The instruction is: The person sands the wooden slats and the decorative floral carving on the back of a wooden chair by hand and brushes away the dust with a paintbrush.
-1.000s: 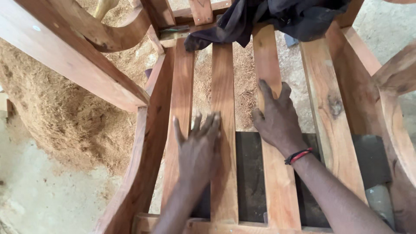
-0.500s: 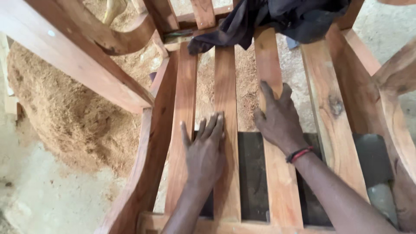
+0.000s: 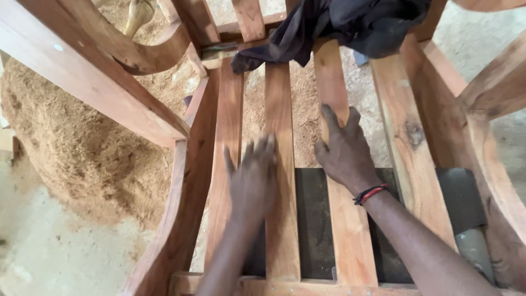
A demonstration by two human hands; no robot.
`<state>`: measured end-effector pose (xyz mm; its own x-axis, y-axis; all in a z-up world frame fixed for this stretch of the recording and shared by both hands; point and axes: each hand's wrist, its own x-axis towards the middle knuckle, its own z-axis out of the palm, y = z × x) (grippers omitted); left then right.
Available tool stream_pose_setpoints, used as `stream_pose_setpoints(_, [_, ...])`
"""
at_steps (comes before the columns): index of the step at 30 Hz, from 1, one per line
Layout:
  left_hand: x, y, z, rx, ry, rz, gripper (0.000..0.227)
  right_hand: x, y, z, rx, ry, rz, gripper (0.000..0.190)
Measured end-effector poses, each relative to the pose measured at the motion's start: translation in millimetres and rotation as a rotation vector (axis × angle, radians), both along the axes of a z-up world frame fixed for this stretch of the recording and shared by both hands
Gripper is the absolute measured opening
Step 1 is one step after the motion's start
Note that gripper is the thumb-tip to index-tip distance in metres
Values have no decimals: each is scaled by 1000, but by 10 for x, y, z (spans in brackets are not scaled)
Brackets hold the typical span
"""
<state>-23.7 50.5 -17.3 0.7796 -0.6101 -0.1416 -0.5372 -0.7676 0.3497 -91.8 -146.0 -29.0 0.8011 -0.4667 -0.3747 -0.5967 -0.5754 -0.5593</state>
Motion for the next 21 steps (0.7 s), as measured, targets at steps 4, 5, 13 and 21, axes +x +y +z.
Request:
stream_pose_setpoints(4, [-20, 3, 60, 44, 42, 27, 47, -7, -27, -34, -8, 4, 10, 80])
stream_pose_setpoints(5, [234, -91, -84, 16, 24, -4, 48, -1, -18, -43, -7, 0, 12, 80])
stream_pose_setpoints(13, [942, -560, -478, 104, 55, 3, 41, -6, 33, 27, -9, -19, 23, 79])
stream_pose_setpoints(21, [26, -80, -39, -3, 0, -23, 47, 4, 0, -30, -43, -57, 9, 78])
